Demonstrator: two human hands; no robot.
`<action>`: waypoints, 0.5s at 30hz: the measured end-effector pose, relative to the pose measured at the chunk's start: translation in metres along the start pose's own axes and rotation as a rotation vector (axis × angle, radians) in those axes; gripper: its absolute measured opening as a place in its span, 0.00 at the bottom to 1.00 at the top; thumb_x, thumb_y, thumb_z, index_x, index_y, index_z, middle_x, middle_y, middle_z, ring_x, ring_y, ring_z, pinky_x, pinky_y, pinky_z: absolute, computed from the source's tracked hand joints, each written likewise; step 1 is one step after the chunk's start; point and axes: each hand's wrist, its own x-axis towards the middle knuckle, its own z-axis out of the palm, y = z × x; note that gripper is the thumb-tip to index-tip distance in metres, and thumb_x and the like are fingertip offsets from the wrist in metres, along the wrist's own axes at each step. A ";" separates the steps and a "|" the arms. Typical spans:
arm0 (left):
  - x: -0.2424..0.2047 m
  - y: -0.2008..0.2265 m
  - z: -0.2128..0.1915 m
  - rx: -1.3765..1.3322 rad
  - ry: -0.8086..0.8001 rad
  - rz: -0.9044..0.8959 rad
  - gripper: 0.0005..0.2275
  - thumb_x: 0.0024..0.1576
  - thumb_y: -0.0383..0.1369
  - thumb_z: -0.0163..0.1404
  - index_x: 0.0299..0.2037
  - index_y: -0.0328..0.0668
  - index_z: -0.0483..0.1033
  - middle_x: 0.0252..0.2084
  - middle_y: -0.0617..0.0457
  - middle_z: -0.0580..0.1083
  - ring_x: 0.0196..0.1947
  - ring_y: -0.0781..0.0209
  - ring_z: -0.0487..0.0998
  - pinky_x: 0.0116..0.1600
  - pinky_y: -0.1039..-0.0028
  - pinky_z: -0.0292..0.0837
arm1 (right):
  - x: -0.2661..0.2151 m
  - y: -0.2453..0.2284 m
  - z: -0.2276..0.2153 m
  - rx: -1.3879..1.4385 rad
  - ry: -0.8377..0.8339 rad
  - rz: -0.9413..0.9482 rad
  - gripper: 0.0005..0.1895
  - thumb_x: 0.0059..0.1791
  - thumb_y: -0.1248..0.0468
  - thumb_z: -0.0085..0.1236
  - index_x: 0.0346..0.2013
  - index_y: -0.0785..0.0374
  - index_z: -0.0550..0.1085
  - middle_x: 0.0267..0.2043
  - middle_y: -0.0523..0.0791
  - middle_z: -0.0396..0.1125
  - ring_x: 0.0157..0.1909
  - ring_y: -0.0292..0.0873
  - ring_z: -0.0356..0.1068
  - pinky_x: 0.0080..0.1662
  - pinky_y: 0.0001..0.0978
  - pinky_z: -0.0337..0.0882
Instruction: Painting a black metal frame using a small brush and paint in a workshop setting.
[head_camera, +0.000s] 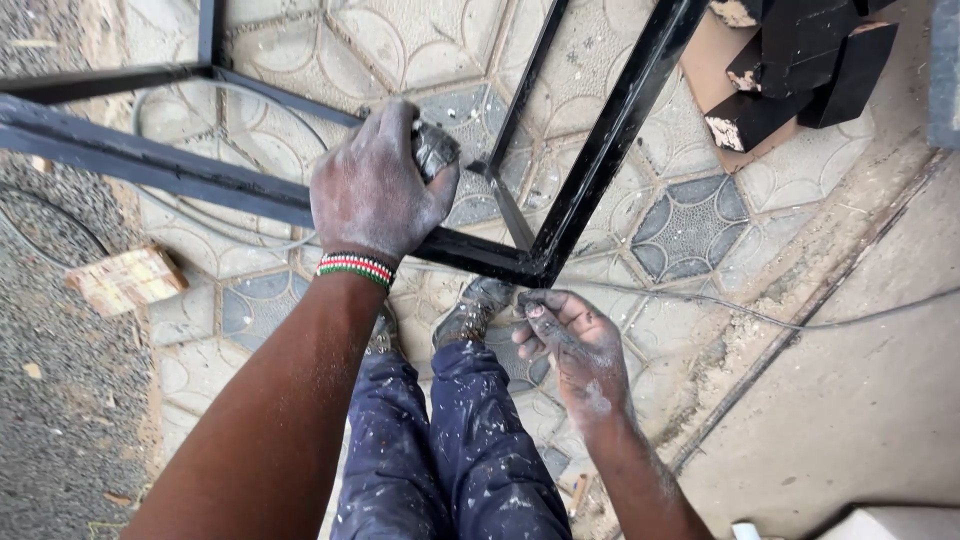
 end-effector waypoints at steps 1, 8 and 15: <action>0.000 0.002 -0.001 0.031 -0.004 -0.012 0.21 0.62 0.55 0.62 0.54 0.52 0.77 0.46 0.50 0.85 0.44 0.34 0.88 0.40 0.41 0.80 | -0.003 -0.003 0.005 0.049 -0.018 0.037 0.25 0.52 0.70 0.77 0.61 0.79 0.80 0.50 0.62 0.84 0.41 0.54 0.85 0.39 0.39 0.86; 0.004 0.003 -0.002 0.063 -0.082 -0.024 0.23 0.62 0.55 0.60 0.56 0.49 0.78 0.44 0.45 0.85 0.45 0.32 0.87 0.43 0.40 0.81 | -0.011 -0.048 0.019 0.087 -0.070 0.111 0.28 0.53 0.66 0.70 0.65 0.80 0.76 0.63 0.66 0.81 0.60 0.66 0.87 0.65 0.50 0.86; 0.003 0.002 -0.004 -0.045 -0.211 -0.098 0.27 0.59 0.51 0.61 0.65 0.51 0.77 0.55 0.38 0.86 0.59 0.30 0.88 0.60 0.36 0.82 | 0.004 -0.049 0.008 0.027 -0.057 0.126 0.21 0.60 0.72 0.62 0.66 0.84 0.78 0.53 0.69 0.83 0.49 0.58 0.88 0.53 0.46 0.93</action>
